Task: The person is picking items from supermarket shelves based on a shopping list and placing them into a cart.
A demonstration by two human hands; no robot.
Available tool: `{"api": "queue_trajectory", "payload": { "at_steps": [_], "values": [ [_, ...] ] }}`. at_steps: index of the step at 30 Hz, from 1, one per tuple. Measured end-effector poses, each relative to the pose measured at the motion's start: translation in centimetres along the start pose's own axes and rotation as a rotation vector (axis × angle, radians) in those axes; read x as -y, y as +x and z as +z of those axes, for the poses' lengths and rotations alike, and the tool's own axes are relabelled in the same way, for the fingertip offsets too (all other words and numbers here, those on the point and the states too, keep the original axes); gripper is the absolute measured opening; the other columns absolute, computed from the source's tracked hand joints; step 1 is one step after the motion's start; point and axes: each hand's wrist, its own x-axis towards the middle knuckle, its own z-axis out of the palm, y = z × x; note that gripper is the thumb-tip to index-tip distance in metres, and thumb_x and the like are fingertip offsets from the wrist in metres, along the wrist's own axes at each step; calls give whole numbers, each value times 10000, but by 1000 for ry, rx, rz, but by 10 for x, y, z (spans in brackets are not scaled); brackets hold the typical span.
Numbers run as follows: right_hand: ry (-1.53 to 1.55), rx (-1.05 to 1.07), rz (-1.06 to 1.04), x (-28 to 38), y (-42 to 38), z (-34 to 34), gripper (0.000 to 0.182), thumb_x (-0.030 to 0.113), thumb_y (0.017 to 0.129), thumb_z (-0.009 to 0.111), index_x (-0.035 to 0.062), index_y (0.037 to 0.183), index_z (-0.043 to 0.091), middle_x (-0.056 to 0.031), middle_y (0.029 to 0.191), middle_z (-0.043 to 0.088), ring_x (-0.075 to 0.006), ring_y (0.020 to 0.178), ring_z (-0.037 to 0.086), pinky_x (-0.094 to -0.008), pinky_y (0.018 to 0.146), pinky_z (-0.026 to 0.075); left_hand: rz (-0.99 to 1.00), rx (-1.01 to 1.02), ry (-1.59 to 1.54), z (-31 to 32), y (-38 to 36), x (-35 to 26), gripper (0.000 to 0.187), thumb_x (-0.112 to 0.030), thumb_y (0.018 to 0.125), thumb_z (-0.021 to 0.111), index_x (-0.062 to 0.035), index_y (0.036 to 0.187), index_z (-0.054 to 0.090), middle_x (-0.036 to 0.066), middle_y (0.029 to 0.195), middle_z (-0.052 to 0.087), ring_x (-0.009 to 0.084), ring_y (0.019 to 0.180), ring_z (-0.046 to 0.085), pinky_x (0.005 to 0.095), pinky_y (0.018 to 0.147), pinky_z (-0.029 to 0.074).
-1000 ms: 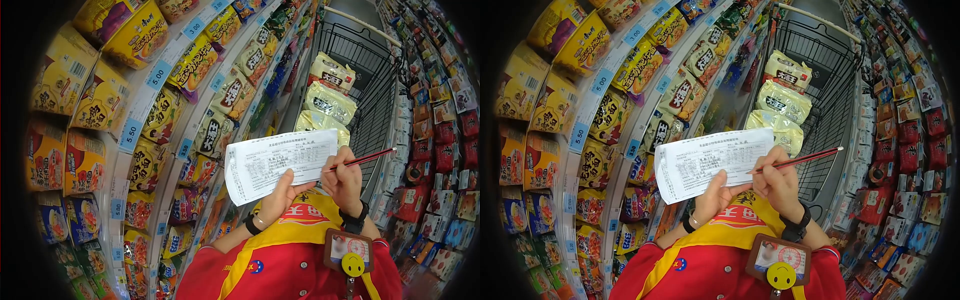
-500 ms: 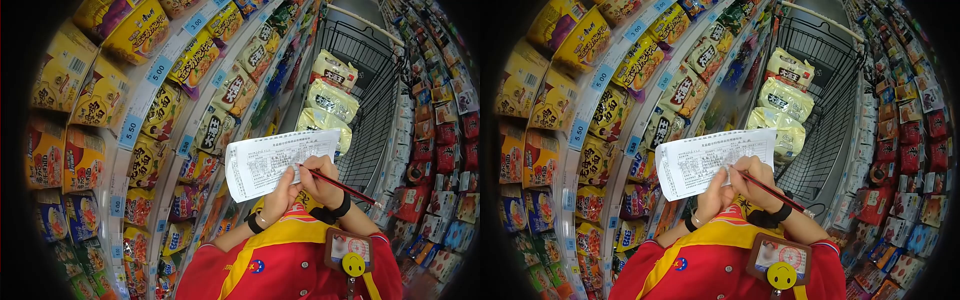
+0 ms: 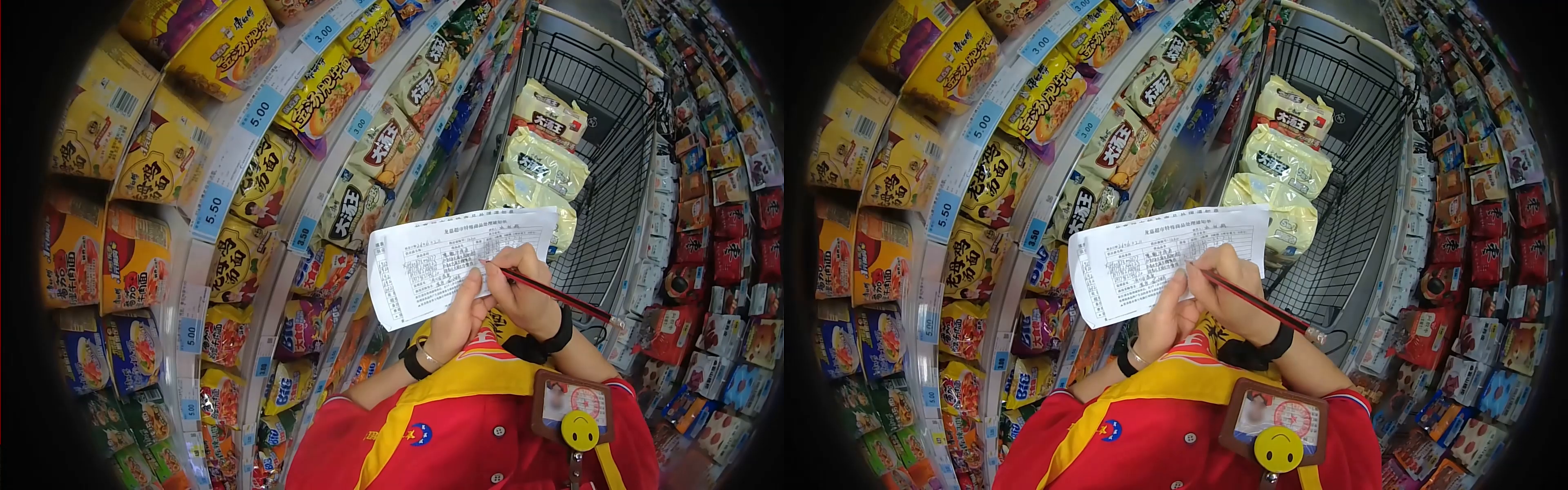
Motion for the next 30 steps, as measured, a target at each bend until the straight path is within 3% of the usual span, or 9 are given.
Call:
{"api": "queue_trajectory", "payload": {
  "at_steps": [20, 23, 26, 27, 30],
  "values": [
    [-9, 45, 15, -1, 6, 2, 174, 72, 754, 624, 22, 778, 459, -117, 621, 555, -256, 517, 584, -309, 455, 448, 10, -8, 31, -2, 2, -5, 353, -127, 927, 370, -15, 1258, 322, 134, 1243, 408, 229, 1138, 433, 369, 945, 400],
    [37, 34, 1, -4, 5, 2, 156, 53, 773, 594, 21, 791, 442, -102, 631, 554, -205, 524, 577, -284, 466, 439, 29, -1, 65, 1, 3, -5, 379, -133, 926, 346, 1, 1275, 285, 159, 1259, 391, 257, 1159, 410, 395, 959, 378],
    [247, -102, 34, -14, 1, -5, 139, 30, 789, 556, 21, 807, 419, -67, 643, 532, -128, 534, 522, -245, 498, 421, 26, 54, 30, 4, 6, -10, 380, -136, 932, 325, 4, 1280, 264, 175, 1258, 388, 284, 1150, 421, 426, 949, 388],
    [426, -137, 100, -16, -1, -9, 104, 9, 814, 501, 21, 812, 398, -48, 701, 508, -74, 615, 462, -212, 573, 402, 19, 82, 5, 4, 7, -11, 374, -136, 936, 321, 3, 1278, 262, 176, 1253, 391, 291, 1140, 432, 436, 940, 398],
    [376, -312, 230, -33, -2, -28, 65, 43, 850, 459, 13, 822, 409, -50, 740, 485, -75, 668, 447, -206, 617, 387, 1, 81, 15, 1, 9, -14, 387, -154, 937, 311, 12, 1281, 246, 196, 1255, 387, 320, 1136, 436, 456, 939, 395]
  ]
}}
